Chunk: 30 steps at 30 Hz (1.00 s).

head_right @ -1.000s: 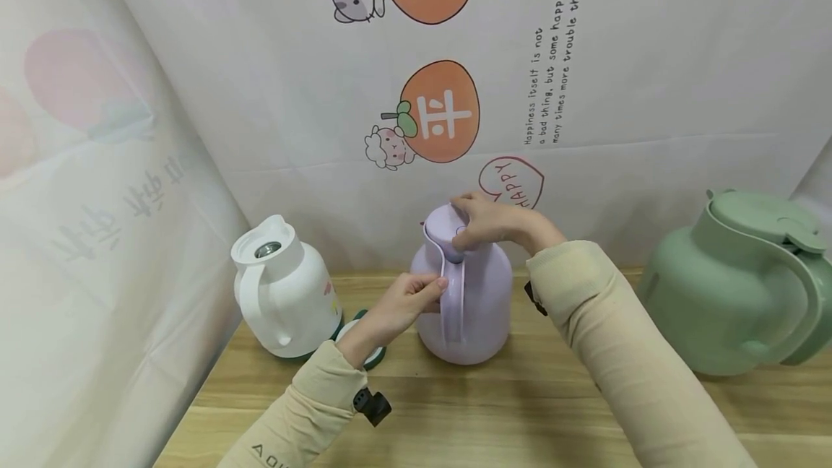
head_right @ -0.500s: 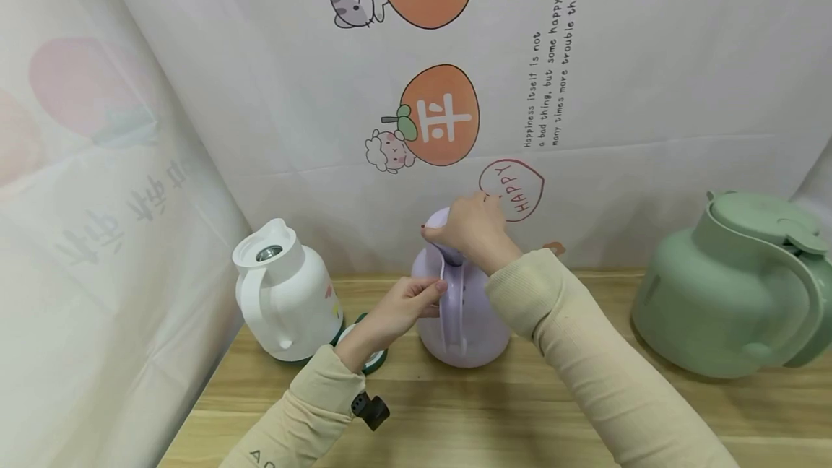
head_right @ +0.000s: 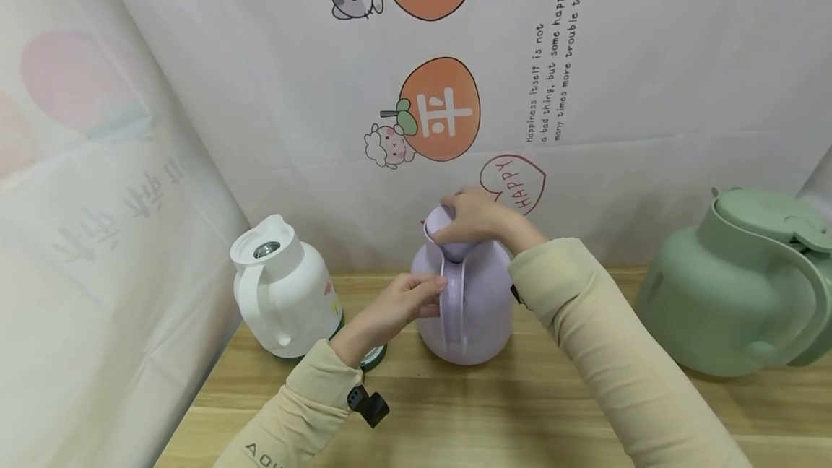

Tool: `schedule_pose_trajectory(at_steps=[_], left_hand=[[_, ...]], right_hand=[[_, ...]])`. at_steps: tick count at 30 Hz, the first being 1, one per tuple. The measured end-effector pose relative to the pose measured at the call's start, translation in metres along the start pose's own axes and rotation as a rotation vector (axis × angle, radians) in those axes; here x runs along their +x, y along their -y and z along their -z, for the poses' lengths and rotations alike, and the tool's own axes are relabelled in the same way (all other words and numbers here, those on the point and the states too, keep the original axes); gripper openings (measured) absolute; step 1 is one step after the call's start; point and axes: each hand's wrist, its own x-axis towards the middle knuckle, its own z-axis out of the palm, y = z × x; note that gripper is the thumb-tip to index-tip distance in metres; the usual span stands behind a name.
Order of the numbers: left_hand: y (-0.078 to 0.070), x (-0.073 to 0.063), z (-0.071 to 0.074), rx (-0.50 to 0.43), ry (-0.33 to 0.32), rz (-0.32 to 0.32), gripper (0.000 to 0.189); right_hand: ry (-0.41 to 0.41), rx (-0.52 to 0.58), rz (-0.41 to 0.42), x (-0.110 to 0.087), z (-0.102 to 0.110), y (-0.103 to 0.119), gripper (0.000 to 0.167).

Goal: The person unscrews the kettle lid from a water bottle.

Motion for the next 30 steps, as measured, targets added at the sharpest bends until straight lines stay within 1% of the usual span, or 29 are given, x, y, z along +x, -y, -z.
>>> schedule_pose_trajectory(at_steps=[1, 3, 7, 9, 12, 14, 18, 21, 23, 24, 26, 28, 30], left_hand=[[-0.001, 0.0, 0.0, -0.01, -0.004, 0.013, 0.04], [-0.001, -0.001, 0.001, -0.025, -0.016, 0.032, 0.04], [0.0, -0.002, 0.001, -0.027, -0.04, 0.057, 0.041], [0.001, -0.002, 0.001, -0.022, -0.043, 0.053, 0.042], [0.001, -0.002, 0.0, -0.02, -0.044, 0.048, 0.043], [0.0, -0.003, -0.001, -0.017, -0.046, 0.042, 0.043], [-0.002, -0.003, -0.002, -0.013, -0.047, 0.034, 0.043], [-0.002, -0.004, -0.002, -0.006, -0.044, 0.027, 0.042], [-0.003, -0.005, -0.002, 0.003, -0.037, 0.023, 0.042], [-0.003, -0.005, -0.002, 0.007, -0.037, 0.022, 0.043], [-0.003, -0.005, -0.002, 0.017, -0.033, 0.022, 0.043], [-0.004, -0.005, -0.001, 0.026, -0.032, 0.023, 0.044], [-0.004, -0.005, -0.001, 0.031, -0.034, 0.023, 0.044]], right_hand=[[-0.005, 0.005, -0.008, -0.001, 0.0, 0.001, 0.074], [-0.041, -0.02, -0.045, -0.003, -0.003, 0.005, 0.077], [-0.142, -0.1, -0.172, -0.007, -0.008, 0.013, 0.086], [-0.171, -0.128, -0.207, -0.009, -0.009, 0.015, 0.083], [-0.173, -0.143, -0.191, -0.009, -0.008, 0.015, 0.074], [-0.146, -0.14, -0.167, -0.009, -0.006, 0.014, 0.071], [-0.047, -0.108, -0.094, -0.007, 0.0, 0.011, 0.074], [0.04, -0.039, -0.016, -0.007, 0.004, 0.009, 0.077], [0.07, 0.006, 0.025, -0.007, 0.004, 0.008, 0.075], [0.068, 0.023, 0.029, -0.006, 0.004, 0.008, 0.072], [0.018, 0.024, 0.024, -0.005, 0.001, 0.01, 0.065], [-0.06, -0.003, -0.028, -0.005, -0.002, 0.012, 0.065], [-0.133, -0.045, -0.1, -0.006, -0.005, 0.015, 0.072]])
